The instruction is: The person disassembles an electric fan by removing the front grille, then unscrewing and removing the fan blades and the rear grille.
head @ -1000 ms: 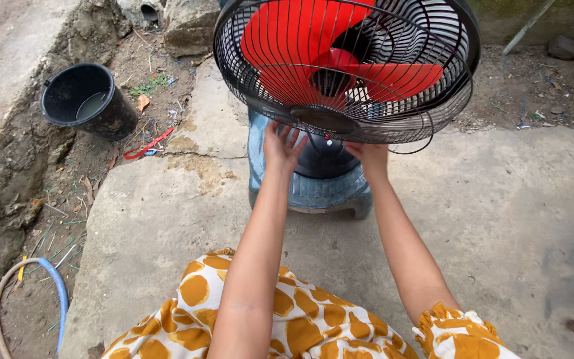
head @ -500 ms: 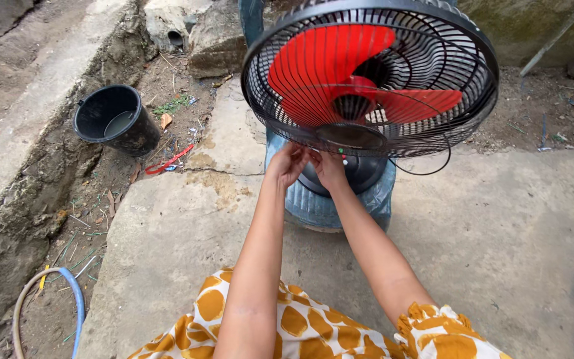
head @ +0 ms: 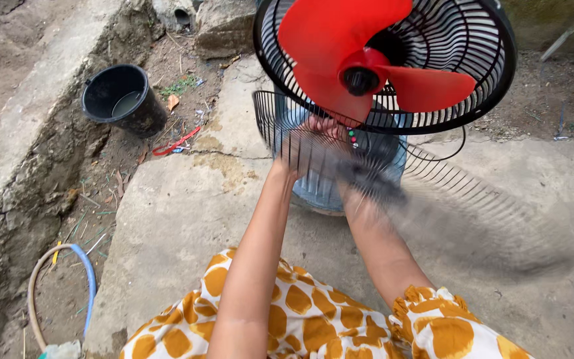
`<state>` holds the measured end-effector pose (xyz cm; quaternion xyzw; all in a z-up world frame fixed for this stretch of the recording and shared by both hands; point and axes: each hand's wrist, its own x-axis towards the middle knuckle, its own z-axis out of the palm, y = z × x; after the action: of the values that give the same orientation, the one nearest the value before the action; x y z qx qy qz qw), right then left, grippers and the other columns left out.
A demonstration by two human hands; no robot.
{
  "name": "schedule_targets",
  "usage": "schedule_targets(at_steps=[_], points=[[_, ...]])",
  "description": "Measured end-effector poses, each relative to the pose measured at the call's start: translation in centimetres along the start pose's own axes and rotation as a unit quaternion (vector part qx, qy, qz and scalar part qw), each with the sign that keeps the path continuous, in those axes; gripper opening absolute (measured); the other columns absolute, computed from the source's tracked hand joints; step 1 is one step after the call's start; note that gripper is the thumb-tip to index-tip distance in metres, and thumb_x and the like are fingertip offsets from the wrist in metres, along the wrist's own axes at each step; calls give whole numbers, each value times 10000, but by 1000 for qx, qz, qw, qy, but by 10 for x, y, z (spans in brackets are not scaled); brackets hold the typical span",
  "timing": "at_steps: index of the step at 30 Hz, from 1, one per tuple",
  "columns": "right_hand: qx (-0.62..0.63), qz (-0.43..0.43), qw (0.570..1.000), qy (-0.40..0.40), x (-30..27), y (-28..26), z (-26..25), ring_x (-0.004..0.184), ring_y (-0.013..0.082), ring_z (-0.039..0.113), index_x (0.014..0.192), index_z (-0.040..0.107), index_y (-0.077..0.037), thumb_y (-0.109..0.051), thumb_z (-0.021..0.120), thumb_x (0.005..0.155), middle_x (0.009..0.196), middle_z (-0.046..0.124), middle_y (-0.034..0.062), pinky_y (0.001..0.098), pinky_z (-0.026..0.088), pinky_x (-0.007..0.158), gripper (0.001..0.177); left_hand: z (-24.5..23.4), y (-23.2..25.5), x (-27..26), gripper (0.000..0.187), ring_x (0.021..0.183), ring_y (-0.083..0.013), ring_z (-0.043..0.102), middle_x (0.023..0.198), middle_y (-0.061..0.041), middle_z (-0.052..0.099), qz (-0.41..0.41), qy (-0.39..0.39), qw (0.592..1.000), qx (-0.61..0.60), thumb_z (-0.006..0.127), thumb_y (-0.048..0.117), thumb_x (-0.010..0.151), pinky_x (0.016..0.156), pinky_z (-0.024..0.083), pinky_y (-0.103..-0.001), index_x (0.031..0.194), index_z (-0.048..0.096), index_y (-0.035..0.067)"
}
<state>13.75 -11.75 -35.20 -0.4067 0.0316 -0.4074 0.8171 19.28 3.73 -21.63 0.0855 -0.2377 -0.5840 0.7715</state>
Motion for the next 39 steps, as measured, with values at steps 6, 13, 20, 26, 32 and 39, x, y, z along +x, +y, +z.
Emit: schedule_targets(at_steps=[6, 13, 20, 26, 32, 39], points=[[138, 238, 960, -52, -55, -38, 8, 1121, 330, 672, 1494, 361, -35, -585, 431, 999, 1359, 583, 250, 347, 587, 847, 743, 3, 18, -27, 435, 1099, -290, 649, 1323, -212, 626, -49, 133, 980, 142, 618, 368, 1003, 969, 554, -427, 1137, 664, -44], [268, 422, 843, -198, -165, -185, 34, 981, 400, 727, 1573, 234, -58, -844, 390, 865, 1350, 564, 357, 326, 620, 655, 1069, 22, 95, -57, 373, 1190, -325, 631, 1506, -207, 507, 38, 78, 980, 181, 642, 344, 1010, 1056, 546, -428, 1127, 638, -11], [-12, 410, 898, -160, -133, -172, 93, 717, 287, 733, 1664, 352, -65, -392, 476, 1132, 1228, 630, 339, 313, 601, 597, 637, -8, 199, -111, 480, 1316, -375, 619, 1519, -296, 506, 112, 153, 954, 234, 603, 450, 1058, 1147, 521, -478, 1170, 555, -14], [22, 439, 888, -137, -84, -64, 189, 751, 324, 773, 1546, 440, -60, -466, 459, 1127, 1225, 717, 339, 249, 570, 523, 584, -85, 315, -300, 806, 1304, -414, 605, 1398, -328, 569, 158, 426, 878, 151, 355, 715, 958, 1130, 490, -498, 1280, 559, 5], [-113, 471, 872, -71, -78, 141, 238, 920, 358, 742, 1555, 143, -303, -576, 412, 1038, 1327, 681, 217, 420, 618, 788, 644, -206, 320, -428, 743, 1195, -456, 629, 1277, -305, 624, 221, 607, 759, 83, 407, 738, 1001, 954, 528, -572, 1229, 547, 45], [-78, 548, 832, 31, -123, 328, 210, 1105, 427, 672, 1553, 153, -400, -507, 407, 1041, 1412, 555, 105, 518, 572, 929, 581, -265, 241, -423, 820, 1390, -457, 401, 1621, -187, 328, 33, 703, 683, 195, 471, 667, 989, 1047, 350, -659, 1575, 310, 117]])
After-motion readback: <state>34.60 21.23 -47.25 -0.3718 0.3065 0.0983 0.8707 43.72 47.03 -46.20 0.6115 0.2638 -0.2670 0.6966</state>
